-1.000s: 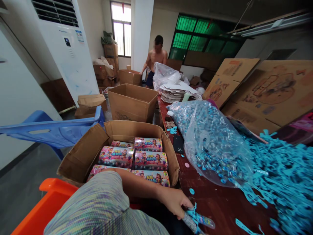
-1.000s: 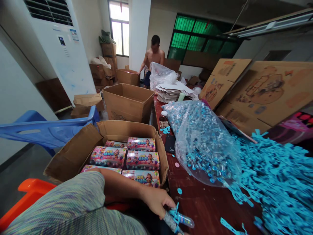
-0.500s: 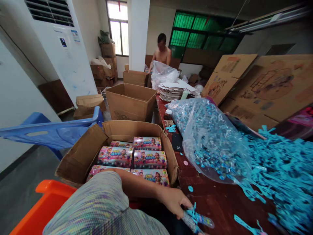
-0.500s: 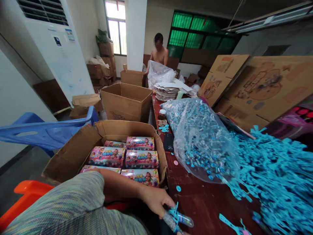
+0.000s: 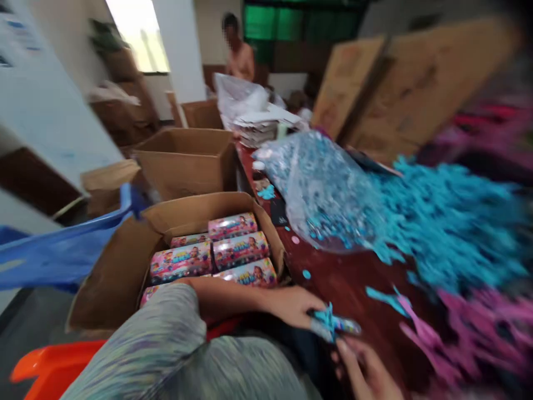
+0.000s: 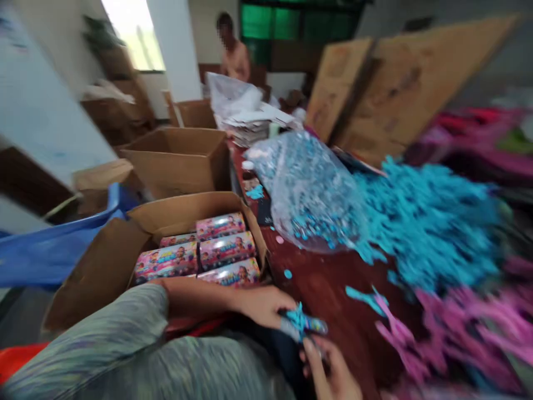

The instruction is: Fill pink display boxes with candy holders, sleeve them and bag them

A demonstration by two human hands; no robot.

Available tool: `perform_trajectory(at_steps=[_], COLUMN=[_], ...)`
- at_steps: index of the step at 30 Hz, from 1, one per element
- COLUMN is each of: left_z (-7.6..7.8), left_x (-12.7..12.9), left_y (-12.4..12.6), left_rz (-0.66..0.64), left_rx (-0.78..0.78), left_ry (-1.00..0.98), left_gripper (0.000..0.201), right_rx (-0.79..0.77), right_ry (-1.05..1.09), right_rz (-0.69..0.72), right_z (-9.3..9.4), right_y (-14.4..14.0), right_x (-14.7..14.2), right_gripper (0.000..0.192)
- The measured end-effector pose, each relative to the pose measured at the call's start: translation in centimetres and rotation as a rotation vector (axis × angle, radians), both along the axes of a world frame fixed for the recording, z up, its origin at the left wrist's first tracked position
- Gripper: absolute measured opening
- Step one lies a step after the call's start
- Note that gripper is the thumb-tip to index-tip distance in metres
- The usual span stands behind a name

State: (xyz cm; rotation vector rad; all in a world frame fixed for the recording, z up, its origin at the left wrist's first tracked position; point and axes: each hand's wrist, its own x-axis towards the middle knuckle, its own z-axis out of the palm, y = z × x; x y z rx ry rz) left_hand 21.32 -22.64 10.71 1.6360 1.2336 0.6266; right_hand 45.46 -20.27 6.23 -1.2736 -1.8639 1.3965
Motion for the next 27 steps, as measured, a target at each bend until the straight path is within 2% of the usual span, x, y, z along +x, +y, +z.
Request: perform_trajectory(at_steps=[2,4,5,8,9,11,14,17,20,22,27], left_z=[1.2,1.8,1.8,1.5,1.4,1.1,0.6,-0.2,-0.5,0.1,4.5], left_x=[0.0,-0.1,-0.1,0.9,1.5,3.1,5.7,8.2,10.4,11.6,14.3], left_y=[0.5,1.9,2.7,4.6,4.9,5.3,6.0,7.1,8.9,10.5,13.2], left_rz=[-0.009,-0.030,-0.053,-0.149,-0.190,-0.258,-0.331,-0.458,-0.606,-0.667,-0.587], left_rx=[0.007,-0.060,-0.110,-0.360,-0.460,-0.629,-0.750,-0.791,-0.750,-0.652,-0.106], left_ry=[-0.006,-0.075,-0.110,-0.181,-0.204,-0.255,-0.306,-0.313,-0.300,-0.286,-0.020], left_gripper=[0.028,0.028,0.032,0.042,0.045,0.048,0.051,0.056,0.062,0.067,0.057], right_rx=[0.119,0.290,0.370,0.680,0.776,0.894,0.865,0.681,0.556,0.533,0.482], right_ry=[0.022,0.071,0.066,-0.041,-0.086,-0.128,-0.103,-0.088,-0.090,-0.074,-0.026], right_rz=[0.027,-0.015,-0.027,-0.011,0.025,0.126,0.217,0.194,0.140,0.078,-0.331], right_z=[1.4,2.1,2.3,2.8,3.0,3.4,3.5,3.3,4.1,5.4,9.3], right_y=[-0.2,0.4,0.7,1.3,1.2,1.1,0.7,0.0,-0.9,-1.3,-1.6], right_x=[0.4,1.3,1.9,4.0,4.6,5.7,7.3,9.3,12.1,14.4,19.9], right_gripper=[0.057,0.052,0.056,0.071,0.066,0.046,0.027,0.025,0.025,0.026,0.033])
